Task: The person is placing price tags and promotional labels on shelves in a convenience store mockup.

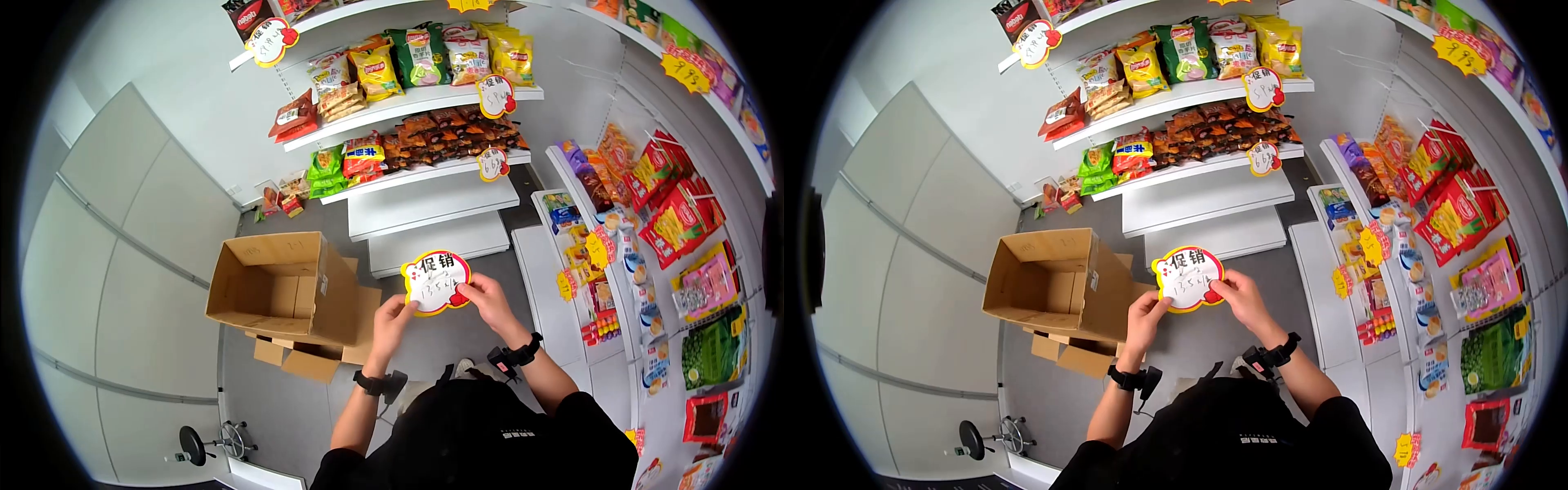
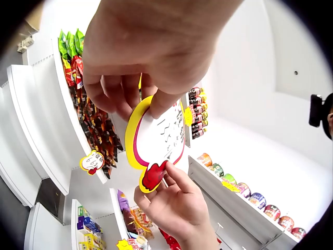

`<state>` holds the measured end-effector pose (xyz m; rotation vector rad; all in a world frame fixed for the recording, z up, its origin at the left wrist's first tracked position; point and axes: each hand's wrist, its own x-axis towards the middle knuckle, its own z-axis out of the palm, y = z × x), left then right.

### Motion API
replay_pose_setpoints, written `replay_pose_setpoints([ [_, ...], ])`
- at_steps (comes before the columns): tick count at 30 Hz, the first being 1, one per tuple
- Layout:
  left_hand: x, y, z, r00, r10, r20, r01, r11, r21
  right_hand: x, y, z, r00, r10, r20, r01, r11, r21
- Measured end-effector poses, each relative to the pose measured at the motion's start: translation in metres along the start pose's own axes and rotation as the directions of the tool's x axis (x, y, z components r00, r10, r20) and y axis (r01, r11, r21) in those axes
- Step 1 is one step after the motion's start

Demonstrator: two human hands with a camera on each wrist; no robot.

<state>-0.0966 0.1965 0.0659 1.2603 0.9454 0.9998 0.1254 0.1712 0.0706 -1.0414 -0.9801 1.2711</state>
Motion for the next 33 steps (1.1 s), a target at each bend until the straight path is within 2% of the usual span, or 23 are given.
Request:
replay_pose_setpoints([
  [4,0.030,-0.004,0.005,1.000,0.003,-0.029,-0.002,1.000,0.022,0.031,0.001,-0.014,1.000,-0.004,0.019,0.006,0.993,-0.114],
  [10,0.077,-0.013,0.003,0.999,0.028,-0.026,-0.027,0.998,0.050,0.075,0.008,-0.020,0.998,-0.049,-0.047,0.044,0.994,-0.105],
  [16,0.127,-0.021,-0.011,0.998,0.038,-0.051,-0.038,0.999,0.006,0.123,0.003,-0.014,0.995,-0.075,-0.073,0.059,0.978,-0.200],
  [19,0.158,-0.016,-0.030,0.996,0.045,-0.072,-0.041,0.998,0.052,0.158,-0.007,0.002,0.991,-0.103,-0.082,0.069,0.937,-0.342],
  [23,0.212,-0.008,-0.070,0.995,0.058,-0.087,-0.050,0.995,0.090,0.231,0.001,0.024,0.985,-0.172,-0.032,0.146,0.909,-0.391],
  [26,0.254,0.002,-0.106,0.987,0.120,-0.109,-0.101,0.981,0.168,0.285,-0.004,0.056,0.987,-0.160,-0.011,0.149,0.939,-0.309],
  [27,0.266,0.013,-0.118,0.986,0.107,-0.125,-0.080,0.976,0.201,0.304,-0.004,0.066,0.983,-0.183,0.002,0.173,0.927,-0.334],
  [30,0.308,0.022,-0.155,0.975,0.141,-0.174,-0.104,0.973,0.205,0.360,-0.004,0.100,0.981,-0.194,0.024,0.193,0.937,-0.290],
  [32,0.334,0.040,-0.173,0.952,0.216,-0.218,-0.138,0.936,0.325,0.394,-0.007,0.118,0.941,-0.338,0.012,0.302,0.822,-0.483],
  [33,0.353,0.035,-0.186,0.949,0.215,-0.232,-0.122,0.924,0.361,0.408,-0.010,0.126,0.911,-0.412,0.021,0.348,0.742,-0.572],
])
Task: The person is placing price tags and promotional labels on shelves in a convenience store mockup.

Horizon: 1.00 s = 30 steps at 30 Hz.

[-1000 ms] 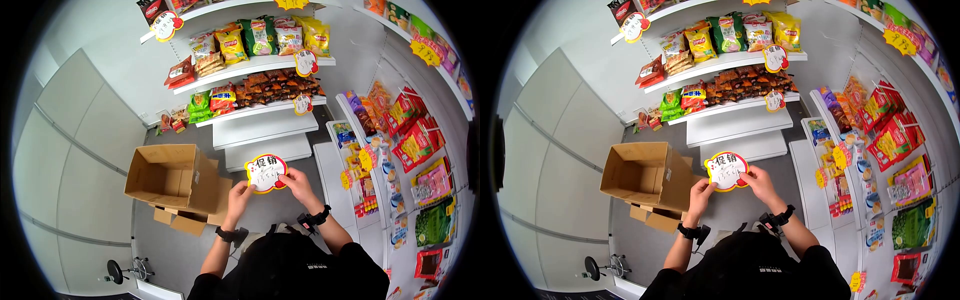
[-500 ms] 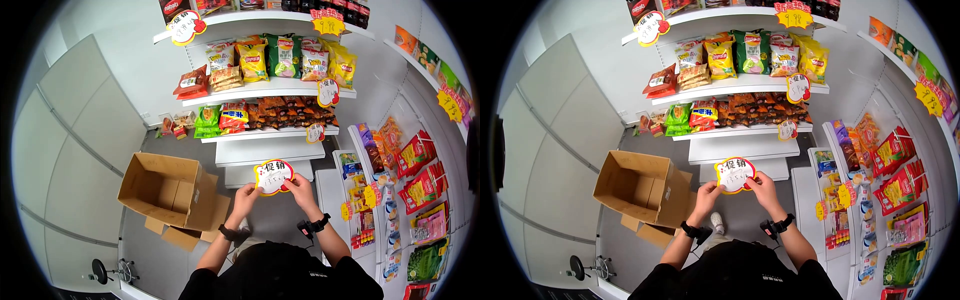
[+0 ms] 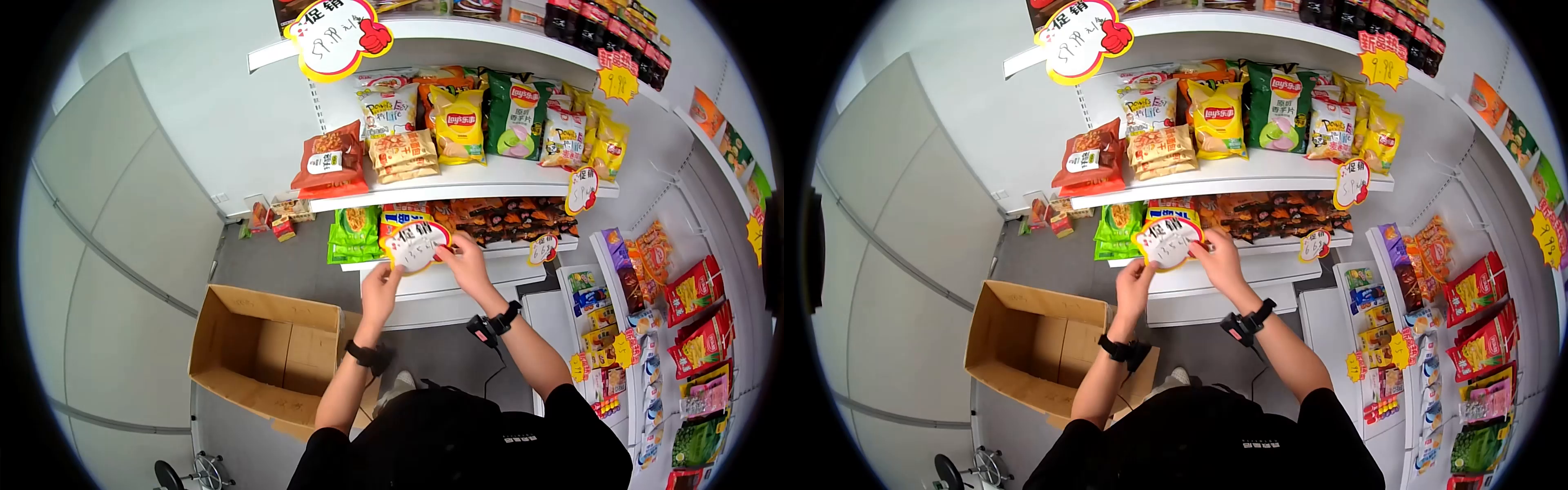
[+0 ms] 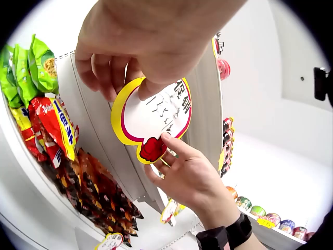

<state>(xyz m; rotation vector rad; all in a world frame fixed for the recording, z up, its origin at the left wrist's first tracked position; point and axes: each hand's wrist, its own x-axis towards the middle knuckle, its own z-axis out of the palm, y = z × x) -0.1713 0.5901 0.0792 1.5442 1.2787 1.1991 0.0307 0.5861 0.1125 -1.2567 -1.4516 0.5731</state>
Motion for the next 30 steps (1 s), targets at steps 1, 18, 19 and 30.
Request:
replay_pose_setpoints([
  [1,0.019,-0.004,-0.003,1.000,-0.003,-0.013,0.003,0.999,0.041,0.013,-0.001,0.007,0.997,-0.075,-0.030,0.072,0.992,-0.109],
  [18,0.130,-0.015,-0.003,0.994,0.086,-0.074,-0.089,0.995,-0.036,0.098,0.011,0.062,0.945,-0.156,-0.289,-0.022,0.847,-0.531],
  [19,0.131,-0.017,-0.003,0.993,0.084,-0.078,-0.088,0.995,-0.053,0.099,0.011,0.063,0.943,-0.162,-0.290,-0.025,0.836,-0.548],
  [30,0.144,-0.021,0.002,0.997,0.015,-0.073,-0.020,0.997,-0.069,0.109,-0.008,0.057,0.918,-0.220,-0.331,-0.065,0.739,-0.670],
])
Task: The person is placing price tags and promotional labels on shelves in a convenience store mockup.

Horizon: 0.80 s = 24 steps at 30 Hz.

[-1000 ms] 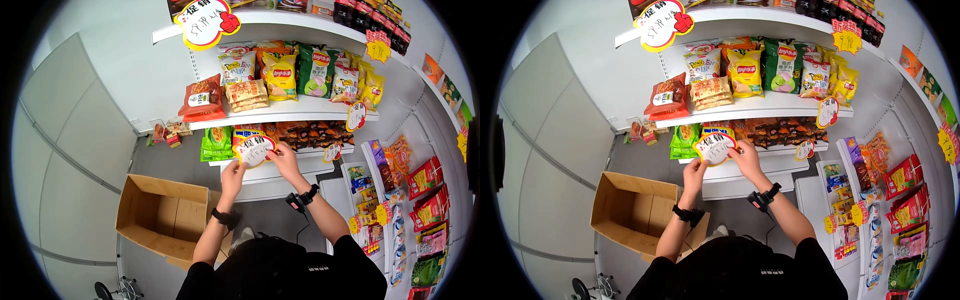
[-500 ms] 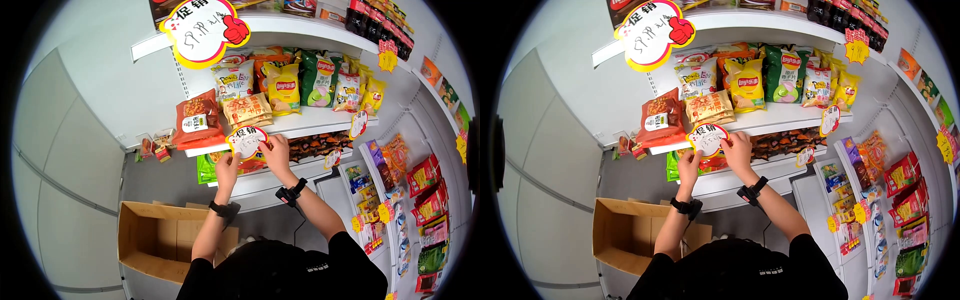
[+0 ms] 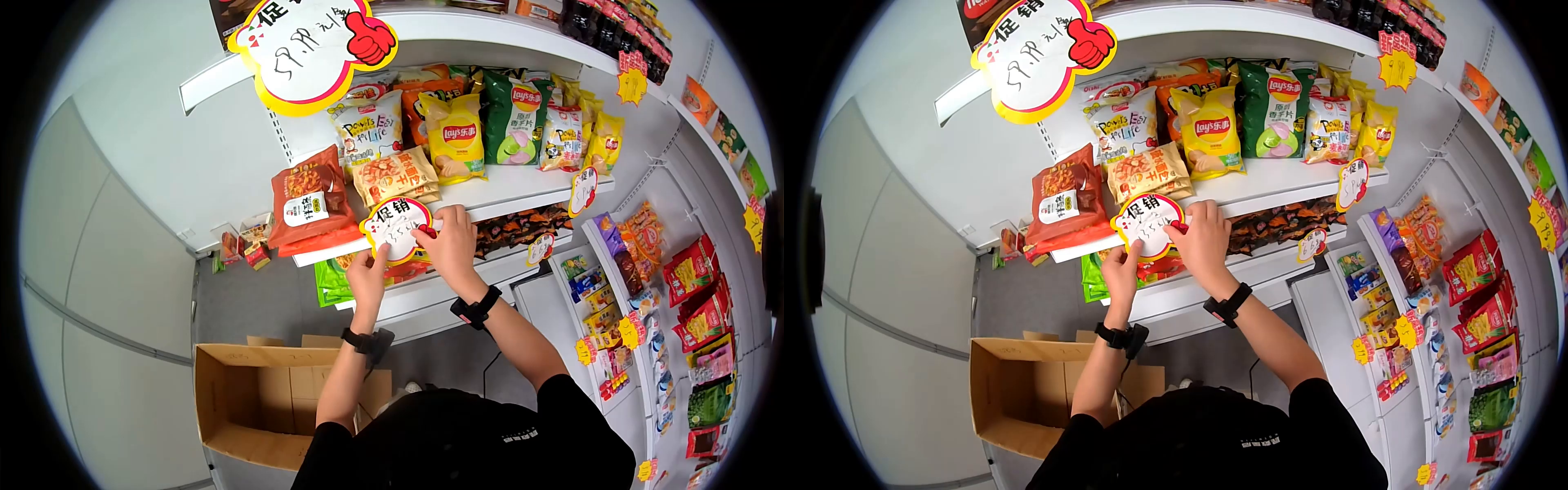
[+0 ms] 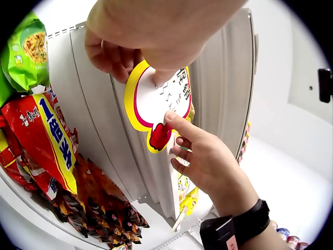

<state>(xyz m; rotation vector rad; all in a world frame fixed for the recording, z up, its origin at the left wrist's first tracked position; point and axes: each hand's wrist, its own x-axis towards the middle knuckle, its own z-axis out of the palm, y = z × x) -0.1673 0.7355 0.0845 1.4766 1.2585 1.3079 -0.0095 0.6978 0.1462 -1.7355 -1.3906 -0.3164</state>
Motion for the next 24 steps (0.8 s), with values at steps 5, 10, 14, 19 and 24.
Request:
replay_pose_setpoints([
  [5,0.011,-0.011,0.011,0.995,-0.010,0.099,0.031,0.977,-0.212,0.001,0.006,0.002,0.998,-0.023,0.061,0.025,0.999,-0.020],
  [10,0.016,-0.005,0.013,0.981,-0.055,0.185,0.115,0.936,-0.333,0.008,0.005,-0.004,0.989,-0.143,0.042,0.145,0.988,-0.044],
  [14,0.021,0.000,0.013,0.973,0.011,0.231,0.088,0.907,-0.413,0.014,0.008,-0.001,0.982,-0.178,0.066,0.180,0.983,-0.030],
  [19,0.018,0.017,0.016,0.966,0.001,0.258,0.137,0.845,-0.517,0.019,0.010,0.001,0.987,-0.129,0.097,0.132,0.991,-0.031],
  [24,0.018,0.013,0.017,0.963,-0.001,0.271,0.145,0.846,-0.514,0.019,0.013,0.000,0.981,-0.144,0.131,0.151,0.988,-0.042],
])
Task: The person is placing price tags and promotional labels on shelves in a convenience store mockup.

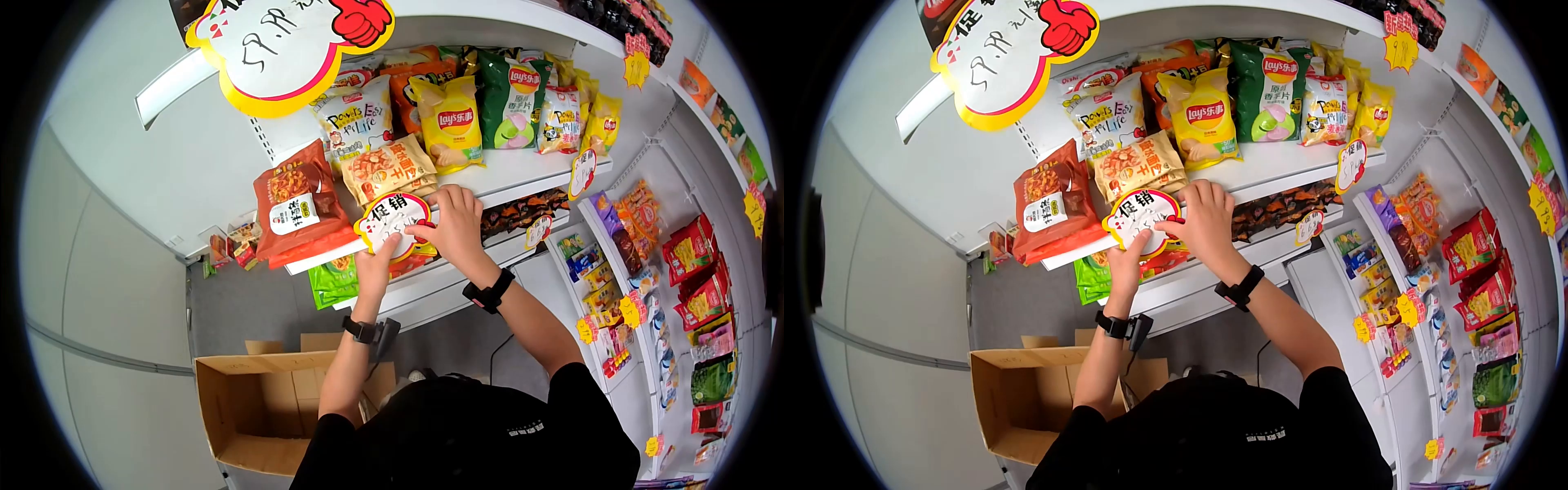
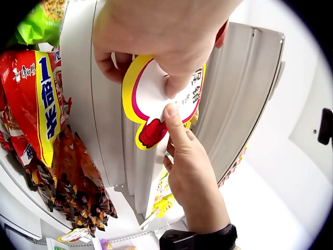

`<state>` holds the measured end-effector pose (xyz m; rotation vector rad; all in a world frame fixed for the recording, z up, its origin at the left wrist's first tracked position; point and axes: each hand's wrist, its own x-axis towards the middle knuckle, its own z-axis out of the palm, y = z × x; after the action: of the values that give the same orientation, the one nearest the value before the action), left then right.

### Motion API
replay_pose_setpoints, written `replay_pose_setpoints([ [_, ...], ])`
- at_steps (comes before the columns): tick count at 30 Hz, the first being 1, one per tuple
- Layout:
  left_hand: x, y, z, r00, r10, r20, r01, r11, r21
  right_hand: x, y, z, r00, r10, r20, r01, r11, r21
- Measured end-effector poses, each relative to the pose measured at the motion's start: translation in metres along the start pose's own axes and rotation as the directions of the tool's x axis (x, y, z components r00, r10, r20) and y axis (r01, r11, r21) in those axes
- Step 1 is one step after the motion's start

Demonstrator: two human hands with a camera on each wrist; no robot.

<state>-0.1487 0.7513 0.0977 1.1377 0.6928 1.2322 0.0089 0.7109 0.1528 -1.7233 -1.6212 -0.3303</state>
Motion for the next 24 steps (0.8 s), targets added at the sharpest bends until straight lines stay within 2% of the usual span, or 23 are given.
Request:
replay_pose_setpoints([
  [4,-0.001,-0.001,0.000,1.000,-0.019,-0.020,0.020,1.000,0.011,0.002,0.001,-0.004,1.000,-0.015,0.009,0.015,1.000,-0.004],
  [7,-0.001,0.002,0.001,1.000,-0.019,-0.022,0.019,1.000,0.008,0.006,0.011,-0.009,0.993,-0.041,0.109,0.035,0.998,0.052],
  [12,0.000,-0.007,0.000,0.999,-0.031,-0.022,0.030,0.999,-0.024,0.001,0.014,-0.015,0.991,-0.066,0.113,0.053,0.992,0.116],
  [15,0.000,-0.006,-0.002,0.997,-0.080,-0.021,0.080,0.997,-0.012,-0.009,0.016,-0.013,0.997,-0.076,-0.013,0.077,0.986,0.148],
  [18,-0.009,0.001,-0.002,0.995,-0.104,0.001,0.104,0.995,-0.004,-0.026,0.017,-0.023,0.997,-0.009,-0.081,0.021,0.989,0.146],
  [21,-0.012,-0.020,-0.019,0.987,-0.158,-0.007,0.158,0.987,0.042,-0.049,0.029,-0.032,0.993,0.069,-0.095,-0.051,0.983,0.179],
  [24,-0.024,-0.042,-0.035,0.990,-0.141,-0.005,0.140,0.985,0.102,-0.079,0.045,-0.039,0.981,0.169,-0.097,-0.143,0.963,0.228],
])
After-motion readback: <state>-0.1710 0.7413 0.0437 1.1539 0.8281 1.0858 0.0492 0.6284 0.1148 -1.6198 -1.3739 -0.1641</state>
